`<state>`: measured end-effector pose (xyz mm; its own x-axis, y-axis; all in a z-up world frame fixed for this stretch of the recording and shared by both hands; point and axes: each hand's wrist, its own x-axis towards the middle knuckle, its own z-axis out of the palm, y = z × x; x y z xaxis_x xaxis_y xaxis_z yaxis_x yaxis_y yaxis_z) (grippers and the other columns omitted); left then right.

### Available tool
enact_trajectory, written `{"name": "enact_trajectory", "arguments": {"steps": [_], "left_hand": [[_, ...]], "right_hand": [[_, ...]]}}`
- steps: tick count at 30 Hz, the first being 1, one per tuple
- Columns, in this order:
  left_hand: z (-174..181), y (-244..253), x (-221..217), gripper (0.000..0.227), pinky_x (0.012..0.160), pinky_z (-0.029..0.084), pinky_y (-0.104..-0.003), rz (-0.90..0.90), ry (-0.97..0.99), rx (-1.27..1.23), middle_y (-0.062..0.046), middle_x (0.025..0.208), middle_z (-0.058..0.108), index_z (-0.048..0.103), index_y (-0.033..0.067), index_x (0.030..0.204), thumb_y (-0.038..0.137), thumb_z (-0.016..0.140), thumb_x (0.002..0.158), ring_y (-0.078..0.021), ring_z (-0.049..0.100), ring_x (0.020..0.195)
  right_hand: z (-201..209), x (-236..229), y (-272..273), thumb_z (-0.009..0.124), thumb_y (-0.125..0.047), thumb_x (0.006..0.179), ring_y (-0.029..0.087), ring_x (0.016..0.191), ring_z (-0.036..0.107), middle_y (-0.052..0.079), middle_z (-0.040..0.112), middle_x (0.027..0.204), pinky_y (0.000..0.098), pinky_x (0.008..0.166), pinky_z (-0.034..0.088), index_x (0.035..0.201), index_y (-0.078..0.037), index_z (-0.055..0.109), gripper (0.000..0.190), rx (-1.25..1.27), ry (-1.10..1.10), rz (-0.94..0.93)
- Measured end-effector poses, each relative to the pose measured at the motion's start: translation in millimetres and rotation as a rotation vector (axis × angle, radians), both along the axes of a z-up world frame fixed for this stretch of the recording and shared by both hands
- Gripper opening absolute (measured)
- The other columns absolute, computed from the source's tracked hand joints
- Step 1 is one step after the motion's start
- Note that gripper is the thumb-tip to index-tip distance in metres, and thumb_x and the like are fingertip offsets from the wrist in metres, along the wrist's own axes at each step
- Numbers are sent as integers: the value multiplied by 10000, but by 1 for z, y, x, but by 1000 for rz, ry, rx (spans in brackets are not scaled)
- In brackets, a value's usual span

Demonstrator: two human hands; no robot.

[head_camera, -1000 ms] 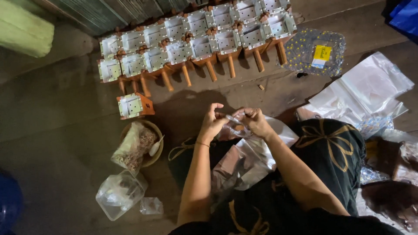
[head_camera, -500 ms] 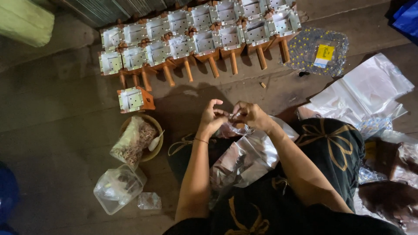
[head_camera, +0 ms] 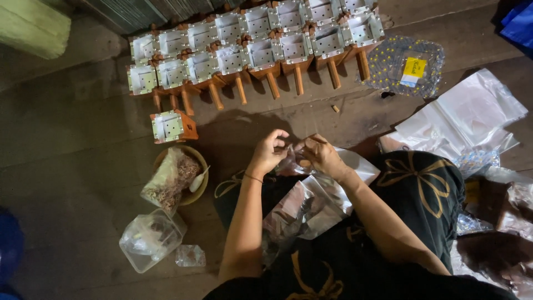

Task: The person sits on the floor and repeatedly picks up small wooden lanterns, places them into clear plastic bags, and ties the bags shut. The person handles the lanterns one at a time and places the packaged items aside.

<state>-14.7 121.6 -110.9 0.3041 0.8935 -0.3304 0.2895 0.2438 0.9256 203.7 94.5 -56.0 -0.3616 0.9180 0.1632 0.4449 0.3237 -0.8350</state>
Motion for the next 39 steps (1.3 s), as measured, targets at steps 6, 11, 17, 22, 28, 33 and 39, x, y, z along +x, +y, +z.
{"name": "enact_trajectory", "arguments": {"steps": [6,11,17,22,28,33,39], "left_hand": [[-1,-4,8,460,864,605,-386,97,-38,-12,-193,1071,758,603,155,1339,11,616,903,-323,735,1017],[-2,1,3,587,725,618,-275,102,48,85,-56,925,801,621,215,1316,45,732,765,-177,758,816],[33,-12,9,848,700,615,-332,294,10,171,-126,870,742,373,143,1510,-86,725,773,-230,721,794],[18,-16,-5,891,732,628,-363,423,106,261,-97,846,711,332,150,1526,-103,720,764,-251,716,812],[21,-20,-9,820,701,623,-395,474,254,417,-68,783,666,408,139,1470,-124,688,746,-287,722,760],[20,-29,-5,815,689,621,-377,519,269,471,-40,756,626,438,126,1452,-180,673,734,-256,704,722],[0,-29,-12,672,725,614,-376,520,272,404,-55,871,731,492,159,1385,-46,702,780,-250,741,813]], "right_hand": [[-11,0,-3,795,-149,863,401,961,685,138,724,863,479,801,587,912,-79,678,145,17,53,18],[-47,-2,-9,800,-125,865,405,880,698,159,746,869,486,773,576,1020,-81,724,178,-124,189,-49],[-66,-5,-24,875,-94,794,185,862,700,96,755,893,370,824,572,1118,-39,736,357,-318,463,-201],[-87,18,-36,698,-95,919,283,849,744,71,774,866,403,799,569,1088,-175,757,195,-282,170,-451],[-49,12,-41,674,-128,925,433,799,705,113,738,741,518,713,554,967,-212,764,130,-177,-89,-572],[-52,19,-38,721,-190,912,450,710,689,168,667,617,496,610,528,804,-127,724,125,-125,-142,-579],[-70,28,-39,688,-103,956,365,760,731,100,750,746,435,672,565,987,-189,793,139,-99,12,-486]]}}
